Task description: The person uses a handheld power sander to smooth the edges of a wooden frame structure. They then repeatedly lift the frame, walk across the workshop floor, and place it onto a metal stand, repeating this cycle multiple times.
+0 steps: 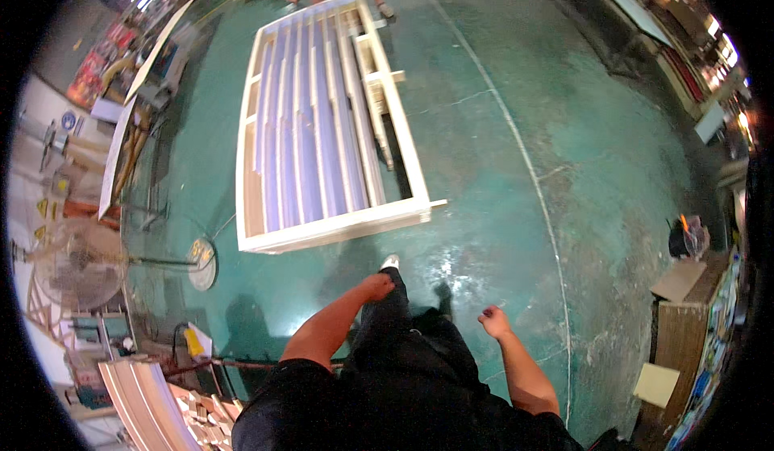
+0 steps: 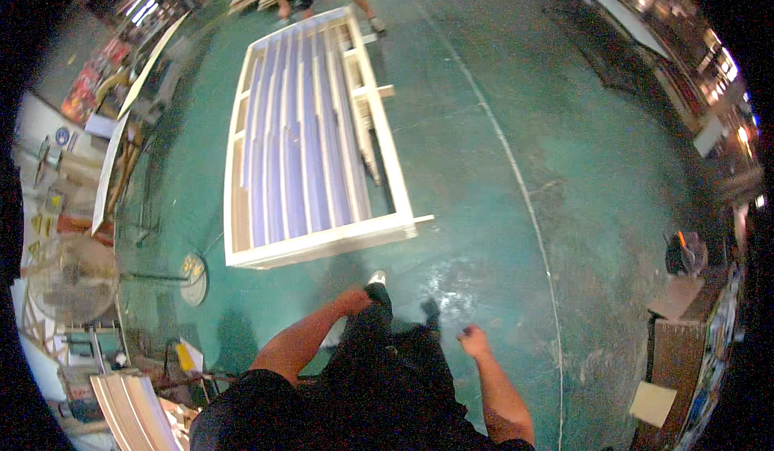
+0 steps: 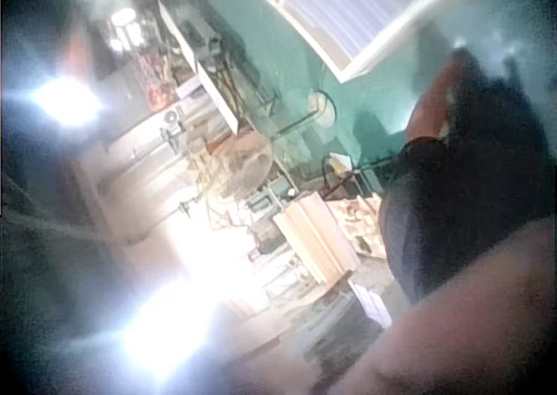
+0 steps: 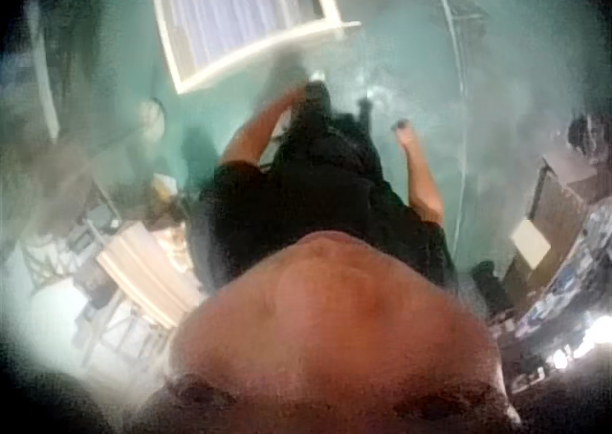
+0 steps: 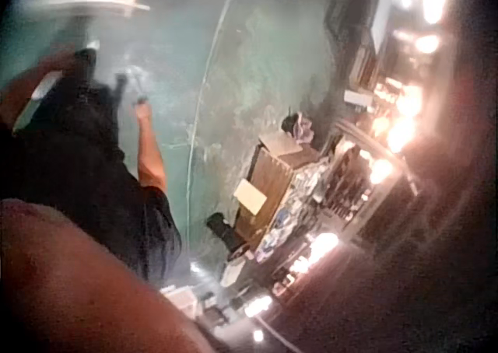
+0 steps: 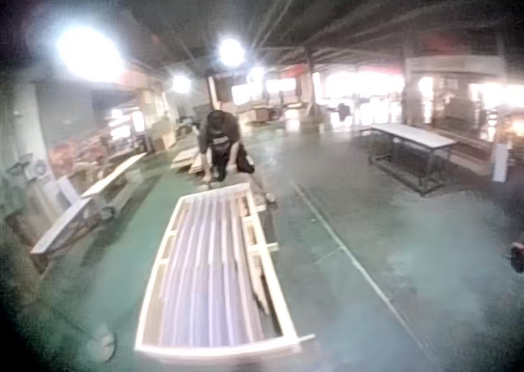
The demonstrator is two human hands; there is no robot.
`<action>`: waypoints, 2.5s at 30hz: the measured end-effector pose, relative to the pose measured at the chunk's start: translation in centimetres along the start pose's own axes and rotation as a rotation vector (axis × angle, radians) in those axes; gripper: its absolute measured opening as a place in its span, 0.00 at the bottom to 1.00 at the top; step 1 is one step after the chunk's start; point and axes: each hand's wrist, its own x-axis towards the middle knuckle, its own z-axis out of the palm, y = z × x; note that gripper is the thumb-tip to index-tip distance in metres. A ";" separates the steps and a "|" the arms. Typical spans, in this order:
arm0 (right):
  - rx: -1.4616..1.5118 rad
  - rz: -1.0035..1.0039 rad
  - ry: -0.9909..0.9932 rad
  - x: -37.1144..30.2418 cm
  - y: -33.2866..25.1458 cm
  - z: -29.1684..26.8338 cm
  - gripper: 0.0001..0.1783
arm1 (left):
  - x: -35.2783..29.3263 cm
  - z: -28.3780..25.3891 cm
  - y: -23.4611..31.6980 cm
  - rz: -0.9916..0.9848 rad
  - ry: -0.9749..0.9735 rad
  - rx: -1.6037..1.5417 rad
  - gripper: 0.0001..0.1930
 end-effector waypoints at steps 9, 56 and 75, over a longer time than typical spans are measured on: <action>0.189 0.469 0.326 -18.8 20.4 -10.2 0.18 | 1.6 5.9 3.5 0.030 -0.583 0.362 0.16; 0.897 1.370 0.785 -61.4 86.8 1.1 0.21 | -0.2 130.4 158.6 1.313 -1.243 1.152 0.16; 1.564 1.534 1.991 -140.1 159.1 -4.0 0.20 | -23.7 174.9 173.0 1.600 -1.543 1.993 0.22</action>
